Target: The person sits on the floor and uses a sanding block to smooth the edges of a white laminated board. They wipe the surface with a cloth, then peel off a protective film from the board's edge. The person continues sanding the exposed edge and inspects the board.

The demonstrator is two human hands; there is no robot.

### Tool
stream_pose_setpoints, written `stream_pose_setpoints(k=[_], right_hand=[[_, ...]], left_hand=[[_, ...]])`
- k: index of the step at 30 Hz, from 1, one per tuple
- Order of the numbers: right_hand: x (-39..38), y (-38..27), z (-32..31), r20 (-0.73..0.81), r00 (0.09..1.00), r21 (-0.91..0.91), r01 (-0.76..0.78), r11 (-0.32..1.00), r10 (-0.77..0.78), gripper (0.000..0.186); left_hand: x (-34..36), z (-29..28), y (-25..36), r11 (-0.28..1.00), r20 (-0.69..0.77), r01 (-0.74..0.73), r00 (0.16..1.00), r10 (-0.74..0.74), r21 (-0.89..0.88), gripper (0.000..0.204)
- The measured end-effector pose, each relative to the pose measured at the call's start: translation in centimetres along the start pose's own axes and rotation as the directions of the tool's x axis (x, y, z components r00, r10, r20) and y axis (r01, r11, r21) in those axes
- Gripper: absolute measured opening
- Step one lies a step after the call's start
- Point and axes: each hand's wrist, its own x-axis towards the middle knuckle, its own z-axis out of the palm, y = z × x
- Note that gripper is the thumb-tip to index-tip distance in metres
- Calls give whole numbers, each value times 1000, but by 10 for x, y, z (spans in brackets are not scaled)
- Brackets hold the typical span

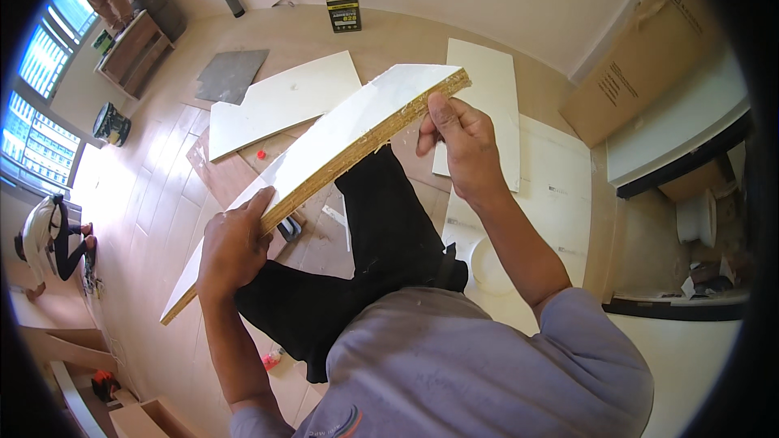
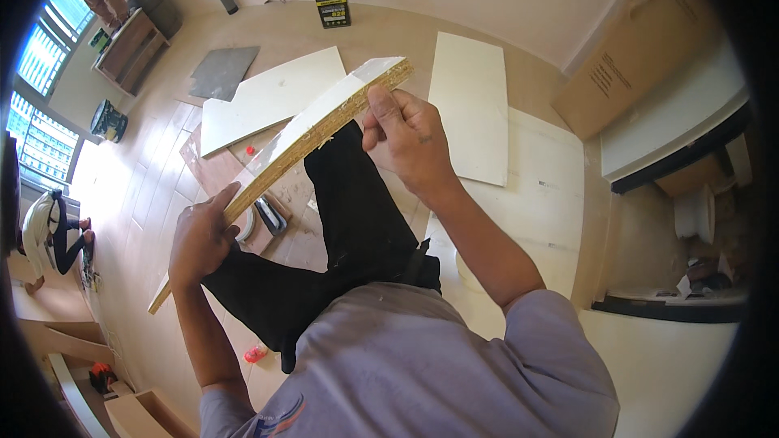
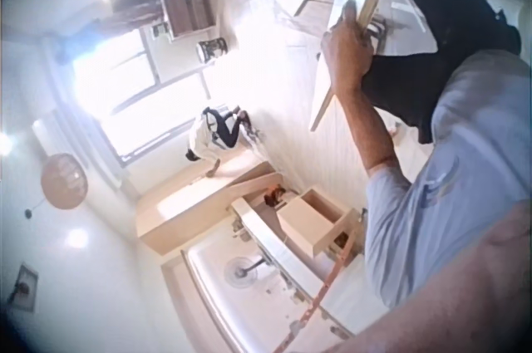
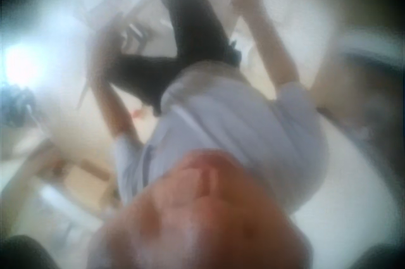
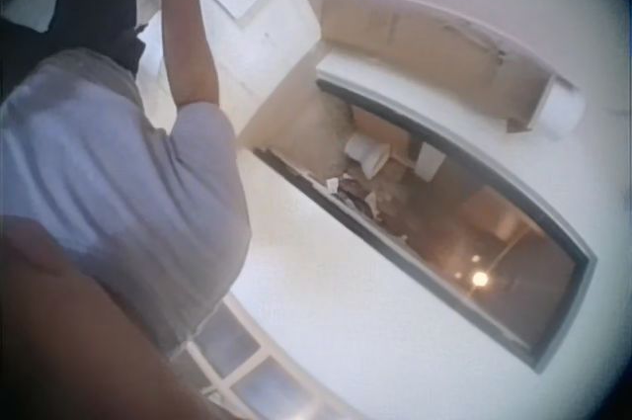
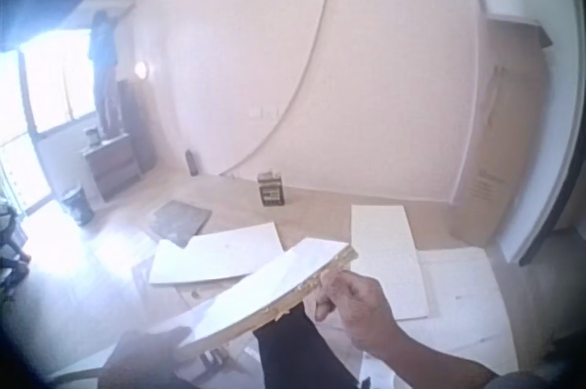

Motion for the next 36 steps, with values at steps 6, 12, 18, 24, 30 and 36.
stream_pose_setpoints(k=[6, 12, 18, 24, 30, 36], right_hand=[[-38, -54, -1, 391, 692, -478, 716, 508, -608, 12], [13, -46, -24, 400, 673, -756, 626, 191, -623, 25], [32, -52, -23, 549, 674, -678, 705, 208, -495, 20], [3, -55, 3, 781, 492, -510, 858, 61, -385, 25], [-1, -54, -34, 579, 636, -661, 732, 163, -510, 33], [15, -23, -29, 660, 560, -727, 644, -238, -501, 55]], left_hand=[[-6, 7, -3, 998, -57, -60, 997, 61, 27, 68], [-5, 14, -3, 996, -64, -76, 995, 80, 55, 66], [-5, 16, -5, 995, -82, -71, 994, 77, 77, 64], [-11, 11, -1, 997, -41, -20, 999, 23, 76, 62], [-10, 15, 0, 999, -84, -30, 996, 32, 28, 65], [-10, 19, -5, 998, -93, -46, 994, 50, 50, 66]])
